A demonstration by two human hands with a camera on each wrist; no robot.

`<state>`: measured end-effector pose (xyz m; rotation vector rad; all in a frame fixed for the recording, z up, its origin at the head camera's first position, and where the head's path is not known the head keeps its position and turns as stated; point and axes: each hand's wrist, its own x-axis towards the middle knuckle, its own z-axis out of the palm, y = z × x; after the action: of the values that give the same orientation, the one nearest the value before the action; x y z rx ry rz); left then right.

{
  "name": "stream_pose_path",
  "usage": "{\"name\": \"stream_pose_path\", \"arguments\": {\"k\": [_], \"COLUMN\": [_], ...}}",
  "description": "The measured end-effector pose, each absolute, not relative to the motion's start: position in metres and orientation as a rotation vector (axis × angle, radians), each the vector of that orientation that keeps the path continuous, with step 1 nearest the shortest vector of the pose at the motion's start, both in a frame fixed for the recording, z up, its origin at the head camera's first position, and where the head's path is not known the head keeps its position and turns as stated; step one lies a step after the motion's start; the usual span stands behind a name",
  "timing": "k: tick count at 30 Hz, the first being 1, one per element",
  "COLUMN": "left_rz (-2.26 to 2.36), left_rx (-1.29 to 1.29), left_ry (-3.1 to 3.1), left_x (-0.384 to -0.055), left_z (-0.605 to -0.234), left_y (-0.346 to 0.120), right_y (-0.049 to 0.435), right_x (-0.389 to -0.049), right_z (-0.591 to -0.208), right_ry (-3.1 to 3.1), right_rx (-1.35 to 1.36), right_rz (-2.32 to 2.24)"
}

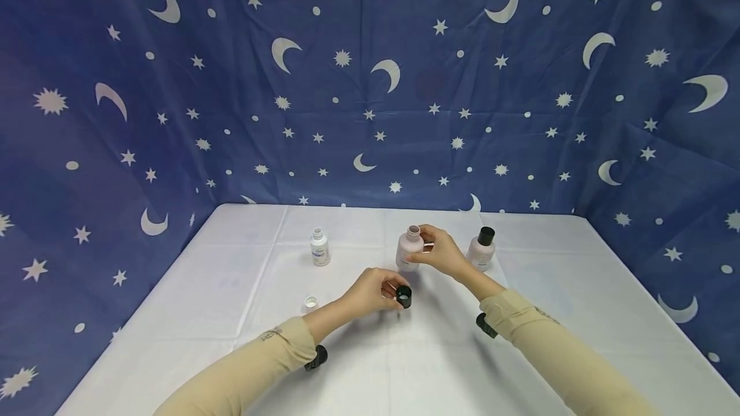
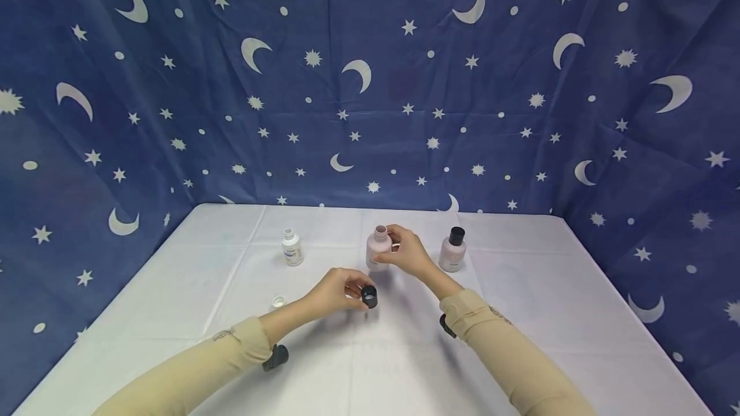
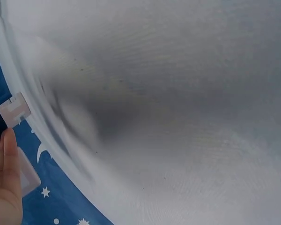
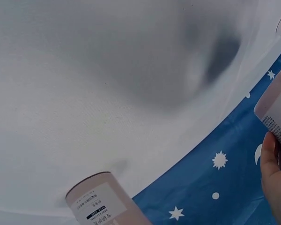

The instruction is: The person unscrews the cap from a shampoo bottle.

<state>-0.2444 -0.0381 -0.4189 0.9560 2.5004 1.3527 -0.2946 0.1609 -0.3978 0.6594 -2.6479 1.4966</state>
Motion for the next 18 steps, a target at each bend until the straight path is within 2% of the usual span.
{"name": "stream_pose_path", "arguments": {"k": [18], "left_rz": [1.232], "left_rx": [0.939], "left_ry": [2.479], "left_x": [-0.248], "left_z": [-0.430], "left_y": [-0.031], "right_y": [0.152], "right_x": [-0.316], "right_z": [-0.403], "right_ry": [-2.728], "right_rx": [0.728], "right_rz": [1.412]}}
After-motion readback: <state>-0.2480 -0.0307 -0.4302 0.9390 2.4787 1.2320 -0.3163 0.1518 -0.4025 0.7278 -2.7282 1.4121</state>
